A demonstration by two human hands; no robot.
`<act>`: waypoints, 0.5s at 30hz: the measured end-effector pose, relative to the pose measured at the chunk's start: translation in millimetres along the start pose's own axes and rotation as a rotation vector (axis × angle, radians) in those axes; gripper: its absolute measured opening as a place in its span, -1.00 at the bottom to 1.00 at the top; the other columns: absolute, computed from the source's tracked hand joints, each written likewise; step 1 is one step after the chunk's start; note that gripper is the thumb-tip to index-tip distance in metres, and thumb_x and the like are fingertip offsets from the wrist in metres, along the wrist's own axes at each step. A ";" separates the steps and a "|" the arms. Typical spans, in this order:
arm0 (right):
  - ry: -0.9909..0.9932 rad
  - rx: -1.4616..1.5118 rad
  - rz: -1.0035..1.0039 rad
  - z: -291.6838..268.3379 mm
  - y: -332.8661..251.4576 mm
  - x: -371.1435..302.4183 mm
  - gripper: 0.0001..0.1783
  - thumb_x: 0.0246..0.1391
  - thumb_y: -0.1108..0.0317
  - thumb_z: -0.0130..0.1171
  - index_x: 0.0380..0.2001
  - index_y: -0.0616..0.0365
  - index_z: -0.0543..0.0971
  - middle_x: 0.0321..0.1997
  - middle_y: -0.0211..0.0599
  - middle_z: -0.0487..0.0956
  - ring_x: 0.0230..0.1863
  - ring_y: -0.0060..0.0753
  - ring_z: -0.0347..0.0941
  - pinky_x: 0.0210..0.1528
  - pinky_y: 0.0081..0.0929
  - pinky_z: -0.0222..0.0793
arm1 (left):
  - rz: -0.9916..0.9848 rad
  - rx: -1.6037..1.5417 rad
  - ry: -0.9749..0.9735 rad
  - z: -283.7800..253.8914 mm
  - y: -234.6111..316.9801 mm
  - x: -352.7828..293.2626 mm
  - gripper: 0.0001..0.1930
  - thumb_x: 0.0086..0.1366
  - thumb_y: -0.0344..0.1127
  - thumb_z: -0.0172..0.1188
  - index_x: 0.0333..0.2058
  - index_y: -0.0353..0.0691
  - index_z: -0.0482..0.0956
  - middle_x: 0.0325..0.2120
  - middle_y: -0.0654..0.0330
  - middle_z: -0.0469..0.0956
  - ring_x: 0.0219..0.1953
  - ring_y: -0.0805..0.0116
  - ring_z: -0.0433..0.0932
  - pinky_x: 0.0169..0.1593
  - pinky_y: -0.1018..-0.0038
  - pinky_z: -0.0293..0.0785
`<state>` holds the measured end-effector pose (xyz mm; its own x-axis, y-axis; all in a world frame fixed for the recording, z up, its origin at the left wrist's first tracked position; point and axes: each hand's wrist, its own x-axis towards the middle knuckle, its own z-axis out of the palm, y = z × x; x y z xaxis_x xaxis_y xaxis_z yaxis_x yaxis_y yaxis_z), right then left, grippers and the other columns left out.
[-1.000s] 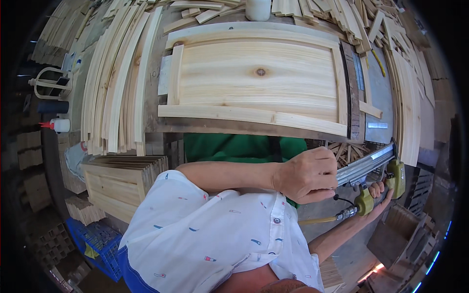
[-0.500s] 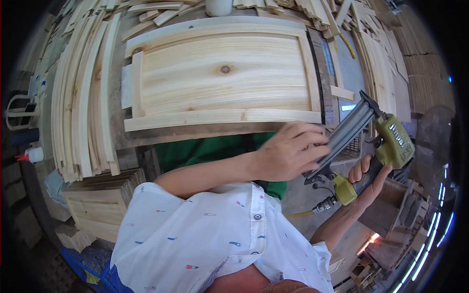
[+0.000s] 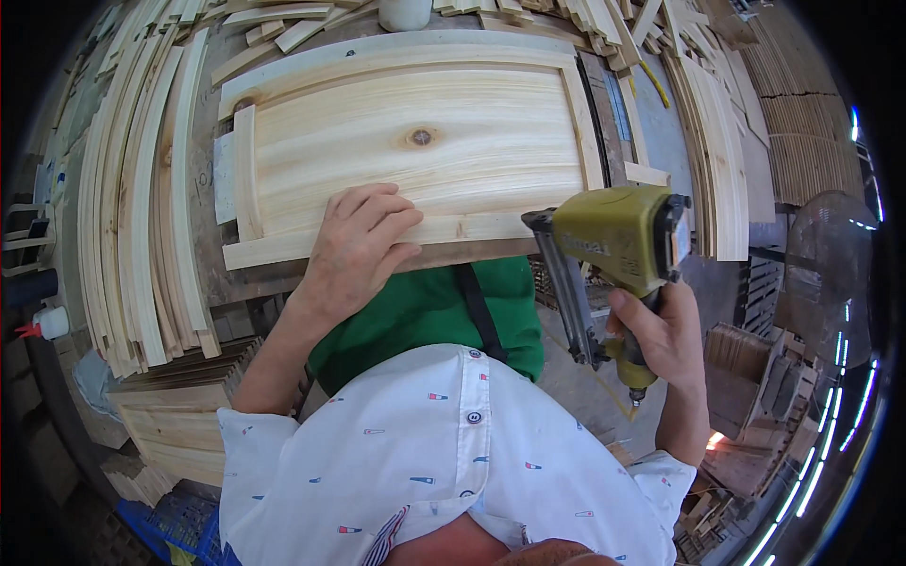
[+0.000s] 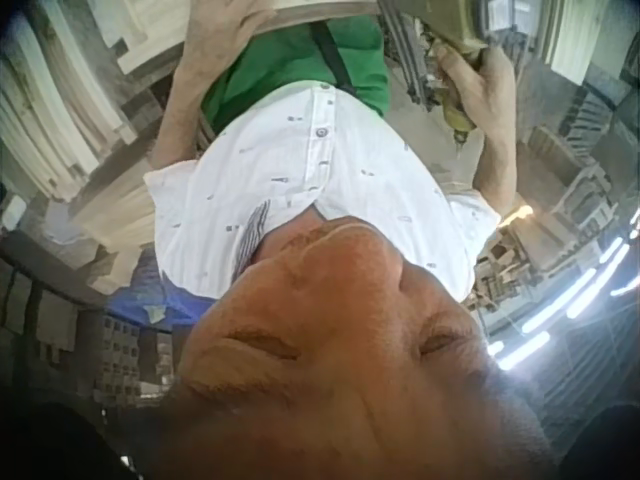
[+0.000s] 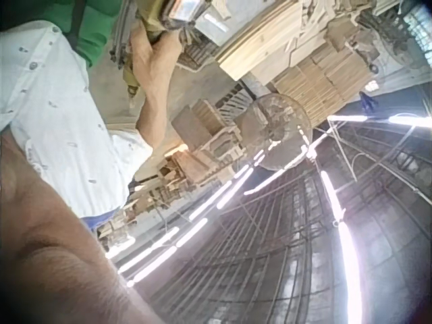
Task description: Assembling wooden panels by applying glue and using a pneumatic nail gun to attach wooden strips.
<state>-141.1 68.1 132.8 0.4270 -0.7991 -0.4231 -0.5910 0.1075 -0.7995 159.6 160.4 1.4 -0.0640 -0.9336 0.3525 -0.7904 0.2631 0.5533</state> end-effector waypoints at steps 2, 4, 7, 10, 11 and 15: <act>-0.021 -0.032 -0.008 6.1 -6.5 3.5 -0.78 0.12 0.39 0.19 -0.24 0.31 0.47 -0.50 -0.37 0.55 -0.51 -0.64 0.45 -0.46 -0.60 0.38 | -0.009 -0.014 0.019 -0.5 -2.0 -2.5 -0.66 -0.04 -0.38 0.38 -0.22 -0.25 0.59 -0.19 0.17 0.54 0.05 0.13 0.44 0.10 0.23 0.31; -0.035 -0.044 0.004 7.2 -10.0 6.6 -0.78 0.12 0.38 0.19 -0.24 0.31 0.47 -0.50 -0.37 0.54 -0.51 -0.64 0.45 -0.46 -0.59 0.38 | -0.016 -0.028 0.027 -0.3 -3.4 -2.3 -0.67 -0.04 -0.37 0.38 -0.23 -0.25 0.60 -0.20 0.17 0.54 0.04 0.14 0.44 0.10 0.23 0.31; -0.043 -0.058 0.026 9.9 -12.3 9.7 -0.78 0.12 0.38 0.19 -0.24 0.30 0.46 -0.51 -0.37 0.54 -0.52 -0.63 0.44 -0.46 -0.59 0.37 | -0.010 -0.035 0.027 0.3 -4.6 -1.5 -0.68 -0.04 -0.36 0.38 -0.24 -0.25 0.61 -0.21 0.18 0.55 0.04 0.14 0.44 0.09 0.22 0.31; -0.054 -0.107 0.070 9.2 -13.7 9.9 -0.77 0.13 0.36 0.18 -0.23 0.29 0.46 -0.52 -0.38 0.53 -0.53 -0.62 0.43 -0.46 -0.59 0.37 | -0.010 -0.043 0.032 0.9 -4.9 -0.6 -0.68 -0.05 -0.35 0.38 -0.25 -0.25 0.61 -0.21 0.18 0.55 0.03 0.14 0.45 0.08 0.21 0.31; -0.069 -0.152 0.101 8.4 -14.5 9.6 -0.76 0.13 0.36 0.18 -0.22 0.29 0.45 -0.51 -0.38 0.53 -0.54 -0.62 0.42 -0.46 -0.59 0.37 | -0.012 -0.038 0.034 0.5 -4.6 -0.5 -0.68 -0.05 -0.35 0.38 -0.26 -0.25 0.61 -0.22 0.18 0.55 0.03 0.14 0.46 0.08 0.22 0.32; -0.072 -0.241 0.098 6.1 -19.7 13.4 -0.75 0.12 0.34 0.19 -0.22 0.29 0.46 -0.50 -0.39 0.53 -0.54 -0.61 0.43 -0.48 -0.59 0.37 | -0.012 -0.022 0.049 1.7 -5.5 -0.9 -0.68 -0.06 -0.35 0.38 -0.26 -0.25 0.61 -0.22 0.18 0.55 0.01 0.13 0.47 0.06 0.23 0.33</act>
<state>-119.5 58.8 140.3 0.4023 -0.7468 -0.5296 -0.7739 0.0317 -0.6325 162.9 159.3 -3.3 -0.0246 -0.9238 0.3821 -0.7775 0.2579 0.5736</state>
